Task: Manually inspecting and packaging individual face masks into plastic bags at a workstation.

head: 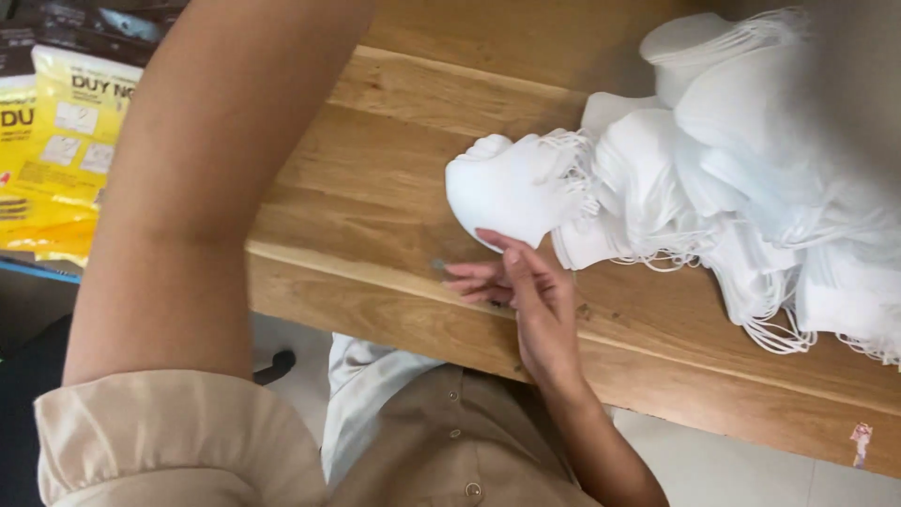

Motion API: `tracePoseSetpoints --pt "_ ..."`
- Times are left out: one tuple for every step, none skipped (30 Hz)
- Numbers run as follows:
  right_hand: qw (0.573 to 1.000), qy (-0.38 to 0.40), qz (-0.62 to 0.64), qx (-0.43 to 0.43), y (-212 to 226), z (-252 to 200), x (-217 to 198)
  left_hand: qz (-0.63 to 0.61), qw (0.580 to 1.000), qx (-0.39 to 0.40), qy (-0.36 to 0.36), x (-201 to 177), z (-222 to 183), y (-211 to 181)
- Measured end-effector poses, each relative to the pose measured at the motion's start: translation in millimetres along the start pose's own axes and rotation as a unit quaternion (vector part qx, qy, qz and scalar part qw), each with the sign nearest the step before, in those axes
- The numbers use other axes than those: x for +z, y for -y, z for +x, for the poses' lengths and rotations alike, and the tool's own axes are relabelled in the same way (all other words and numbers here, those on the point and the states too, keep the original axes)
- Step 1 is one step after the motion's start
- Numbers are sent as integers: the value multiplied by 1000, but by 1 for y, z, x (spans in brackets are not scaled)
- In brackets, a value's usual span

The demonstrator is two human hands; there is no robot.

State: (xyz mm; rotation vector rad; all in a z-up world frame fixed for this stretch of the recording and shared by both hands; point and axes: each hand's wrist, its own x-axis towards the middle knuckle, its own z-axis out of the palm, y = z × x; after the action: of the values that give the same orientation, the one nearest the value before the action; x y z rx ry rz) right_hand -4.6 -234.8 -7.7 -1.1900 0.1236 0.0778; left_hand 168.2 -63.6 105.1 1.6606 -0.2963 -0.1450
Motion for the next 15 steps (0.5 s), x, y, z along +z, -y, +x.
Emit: tracePoseSetpoints --pt "1000 -3 2 -1 0 0 -1 8 1000 10 3 6 6 0" --pt "1000 -2 8 0 -1 0 -2 16 1000 21 7 12 14 1" --pt "1000 -1 14 2 -1 -1 -3 24 999 32 11 20 20 1" --pt "1000 -7 16 -1 -2 -1 -5 31 998 43 16 27 28 2" --pt "1000 2 24 -1 -4 0 -7 39 998 54 20 35 34 4" --pt "999 9 33 1 -6 -2 -9 45 997 64 26 42 40 6" --pt "999 3 35 0 -2 -1 -10 52 995 73 31 49 46 10" --pt "999 15 36 -1 1 -2 -11 59 994 82 35 55 51 14" --pt "999 27 37 -3 4 -2 -11 65 993 91 38 61 56 18" --pt "999 23 39 -1 6 -3 -12 73 992 98 41 63 62 29" --pt "999 25 37 -4 7 -3 -13 80 990 105 43 66 68 39" --pt "999 29 35 -9 8 -2 -13 89 988 115 45 66 75 48" --pt "999 27 38 -10 8 -2 -14 98 986 124 47 69 77 48" --pt "999 26 39 -12 7 -2 -14 106 984 133 48 71 78 49" --pt "999 26 40 -13 7 -3 -15 114 982 143 50 73 78 49"
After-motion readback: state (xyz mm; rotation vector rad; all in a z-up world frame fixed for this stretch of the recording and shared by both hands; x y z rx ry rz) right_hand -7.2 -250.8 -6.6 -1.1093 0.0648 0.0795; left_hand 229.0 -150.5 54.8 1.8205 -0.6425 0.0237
